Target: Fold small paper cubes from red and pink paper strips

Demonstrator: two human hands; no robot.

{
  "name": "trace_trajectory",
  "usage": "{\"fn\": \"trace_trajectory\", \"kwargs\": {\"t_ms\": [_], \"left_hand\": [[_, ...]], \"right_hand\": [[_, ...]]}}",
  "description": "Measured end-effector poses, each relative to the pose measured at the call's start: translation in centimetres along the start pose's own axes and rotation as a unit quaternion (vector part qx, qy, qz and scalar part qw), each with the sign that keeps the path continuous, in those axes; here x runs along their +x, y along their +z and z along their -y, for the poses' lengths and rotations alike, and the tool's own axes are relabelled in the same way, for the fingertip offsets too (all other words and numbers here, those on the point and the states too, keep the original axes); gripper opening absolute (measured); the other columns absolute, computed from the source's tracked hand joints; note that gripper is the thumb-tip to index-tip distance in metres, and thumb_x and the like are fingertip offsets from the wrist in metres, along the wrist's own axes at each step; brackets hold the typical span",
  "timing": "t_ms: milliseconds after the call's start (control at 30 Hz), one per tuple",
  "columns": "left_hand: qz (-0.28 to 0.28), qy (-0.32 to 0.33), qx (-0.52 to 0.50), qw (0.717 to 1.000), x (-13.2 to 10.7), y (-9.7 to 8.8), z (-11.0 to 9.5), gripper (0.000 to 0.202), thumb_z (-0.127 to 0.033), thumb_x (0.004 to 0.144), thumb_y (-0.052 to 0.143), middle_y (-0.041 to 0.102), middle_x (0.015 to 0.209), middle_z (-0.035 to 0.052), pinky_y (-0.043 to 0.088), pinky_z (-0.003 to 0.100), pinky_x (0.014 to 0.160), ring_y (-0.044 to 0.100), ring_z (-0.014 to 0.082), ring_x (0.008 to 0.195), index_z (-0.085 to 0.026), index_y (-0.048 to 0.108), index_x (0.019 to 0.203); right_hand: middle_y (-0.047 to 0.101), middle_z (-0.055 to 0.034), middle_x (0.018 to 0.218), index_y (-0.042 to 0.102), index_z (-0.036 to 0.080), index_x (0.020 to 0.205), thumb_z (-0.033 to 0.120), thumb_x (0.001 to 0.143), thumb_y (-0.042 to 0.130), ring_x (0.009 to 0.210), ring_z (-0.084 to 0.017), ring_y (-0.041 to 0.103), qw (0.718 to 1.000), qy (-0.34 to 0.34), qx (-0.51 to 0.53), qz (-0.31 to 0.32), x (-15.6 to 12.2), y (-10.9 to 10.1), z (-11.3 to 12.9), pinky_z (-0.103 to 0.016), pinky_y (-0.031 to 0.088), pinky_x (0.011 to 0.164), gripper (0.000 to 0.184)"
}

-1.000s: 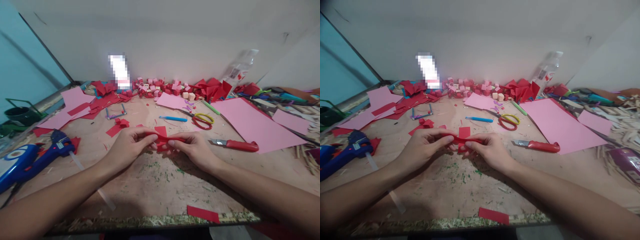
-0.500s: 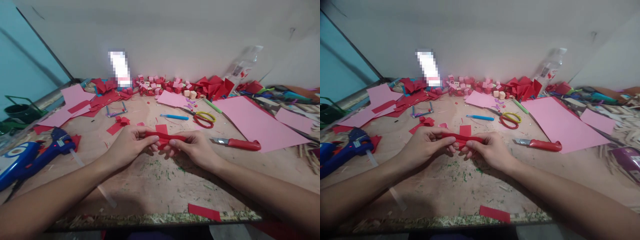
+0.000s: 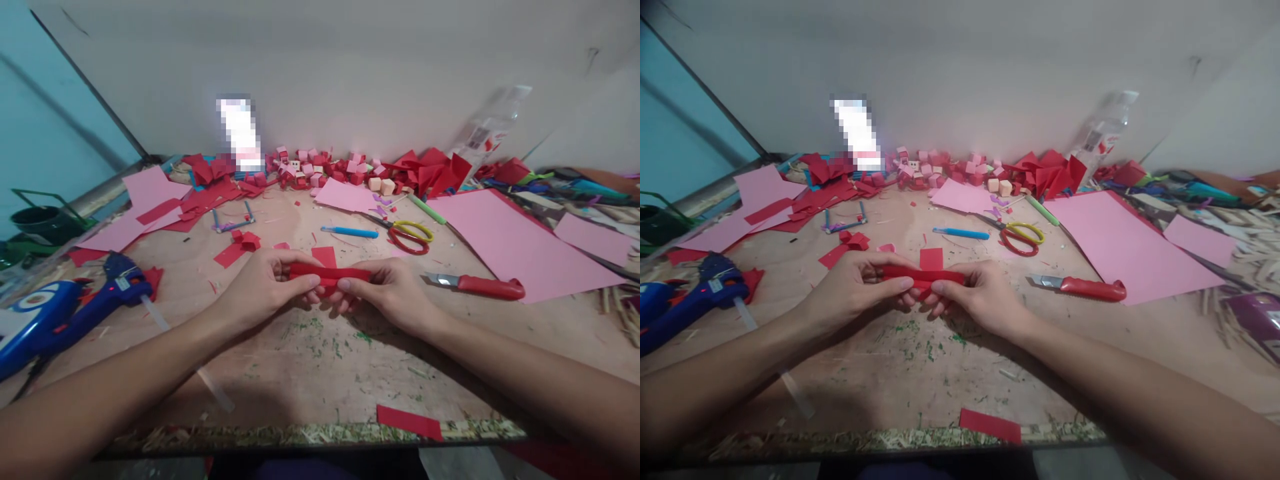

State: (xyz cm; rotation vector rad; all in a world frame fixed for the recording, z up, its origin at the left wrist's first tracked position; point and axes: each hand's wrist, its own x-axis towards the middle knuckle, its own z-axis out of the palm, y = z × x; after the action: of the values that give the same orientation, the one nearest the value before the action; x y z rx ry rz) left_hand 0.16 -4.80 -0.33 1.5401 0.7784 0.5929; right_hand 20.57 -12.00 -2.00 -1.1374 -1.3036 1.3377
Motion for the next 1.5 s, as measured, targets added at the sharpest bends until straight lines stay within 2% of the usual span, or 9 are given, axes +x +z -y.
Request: {"fn": "trace_trajectory", "kwargs": {"t_ms": [200, 300, 533, 733, 933, 1067, 1167, 1333, 1500], "left_hand": [[-0.028, 0.044, 0.09, 0.995, -0.3, 0.9, 0.1, 0.014, -0.021, 0.079, 0.076, 0.08, 0.093, 0.005, 0.063, 0.03, 0.078, 0.076, 0.0213, 0.085, -0.017, 0.079, 0.092], [-0.042, 0.055, 0.097, 0.993, -0.5, 1.2, 0.1, 0.015, -0.02, 0.081, 0.075, 0.08, 0.097, 0.0045, 0.063, 0.028, 0.078, 0.076, 0.0201, 0.086, -0.018, 0.079, 0.096], [-0.014, -0.002, 0.031, 0.999, -0.2, 0.1, 0.1, 0.012, -0.024, 0.087, 0.072, 0.077, 0.07, 0.0051, 0.061, 0.023, 0.062, 0.072, 0.0146, 0.061, -0.013, 0.077, 0.084], [-0.034, -0.039, -0.021, 0.998, 0.3, -0.7, 0.1, 0.015, -0.025, 0.088, 0.072, 0.077, 0.071, 0.0071, 0.058, 0.022, 0.057, 0.071, 0.0144, 0.059, -0.012, 0.076, 0.082], [-0.047, -0.035, -0.037, 0.998, 0.2, -0.6, -0.2, 0.012, -0.022, 0.087, 0.073, 0.078, 0.07, 0.0068, 0.057, 0.019, 0.055, 0.071, 0.0131, 0.057, -0.012, 0.075, 0.081], [-0.03, -0.037, -0.055, 0.997, 0.0, -0.4, -0.2, 0.012, -0.024, 0.085, 0.075, 0.077, 0.07, 0.0057, 0.058, 0.021, 0.056, 0.071, 0.0138, 0.057, -0.012, 0.075, 0.088], [-0.013, -0.031, -0.053, 0.998, 0.1, -0.4, 0.0, 0.015, -0.028, 0.086, 0.074, 0.077, 0.07, 0.0052, 0.058, 0.021, 0.058, 0.07, 0.0129, 0.057, -0.013, 0.077, 0.09], [-0.036, -0.025, -0.027, 0.999, 0.3, -0.3, 0.4, 0.017, -0.028, 0.086, 0.074, 0.073, 0.063, 0.0026, 0.054, 0.018, 0.051, 0.065, 0.0106, 0.051, -0.012, 0.078, 0.092], [-0.035, -0.072, -0.119, 0.99, 0.2, -0.3, 0.6, 0.026, -0.023, 0.083, 0.077, 0.073, 0.063, 0.0031, 0.052, 0.018, 0.044, 0.063, 0.0111, 0.048, -0.012, 0.078, 0.106]], "right_hand": [[0.08, -0.0052, 0.078, 0.083, 0.02, 0.088, 0.038, 0.085, 0.079, 0.066, -0.018, 0.072, 0.995, -0.028, -0.092, -0.034, -0.2, 0.3, -0.6, -0.031, 0.059, 0.063, 0.018], [0.08, -0.0052, 0.077, 0.083, 0.02, 0.088, 0.037, 0.084, 0.08, 0.065, -0.017, 0.072, 0.997, -0.004, -0.072, -0.027, -0.1, 0.5, -0.6, -0.03, 0.059, 0.063, 0.018], [0.079, -0.0084, 0.072, 0.08, 0.015, 0.079, 0.047, 0.085, 0.078, 0.061, -0.016, 0.072, 0.999, 0.042, 0.008, 0.007, 0.3, -0.1, 0.2, -0.028, 0.059, 0.061, 0.033], [0.076, -0.0087, 0.063, 0.078, 0.013, 0.073, 0.041, 0.087, 0.078, 0.052, -0.014, 0.068, 0.998, 0.042, 0.052, -0.012, 0.6, -0.9, -0.1, -0.024, 0.055, 0.054, 0.032], [0.075, -0.0074, 0.06, 0.078, 0.012, 0.073, 0.04, 0.086, 0.079, 0.048, -0.013, 0.067, 0.996, 0.047, 0.072, -0.023, 0.7, -1.0, -0.5, -0.022, 0.053, 0.05, 0.031], [0.08, -0.0093, 0.073, 0.078, 0.013, 0.084, 0.038, 0.084, 0.082, 0.053, -0.014, 0.072, 0.993, 0.044, 0.105, -0.031, 0.7, -1.0, -0.6, -0.023, 0.056, 0.051, 0.026], [0.079, -0.0085, 0.069, 0.079, 0.013, 0.09, 0.038, 0.083, 0.083, 0.058, -0.017, 0.075, 0.994, 0.044, 0.094, -0.028, 0.6, -0.9, -0.4, -0.025, 0.059, 0.056, 0.026], [0.08, -0.0078, 0.071, 0.081, 0.013, 0.09, 0.034, 0.082, 0.083, 0.056, -0.016, 0.075, 0.993, 0.034, 0.111, -0.034, 0.5, -0.7, -0.5, -0.022, 0.057, 0.053, 0.023], [0.082, -0.0106, 0.075, 0.081, 0.014, 0.108, 0.029, 0.078, 0.085, 0.051, -0.016, 0.073, 0.985, 0.038, 0.162, -0.052, 0.6, -0.9, -1.0, -0.024, 0.058, 0.051, 0.034]]}}
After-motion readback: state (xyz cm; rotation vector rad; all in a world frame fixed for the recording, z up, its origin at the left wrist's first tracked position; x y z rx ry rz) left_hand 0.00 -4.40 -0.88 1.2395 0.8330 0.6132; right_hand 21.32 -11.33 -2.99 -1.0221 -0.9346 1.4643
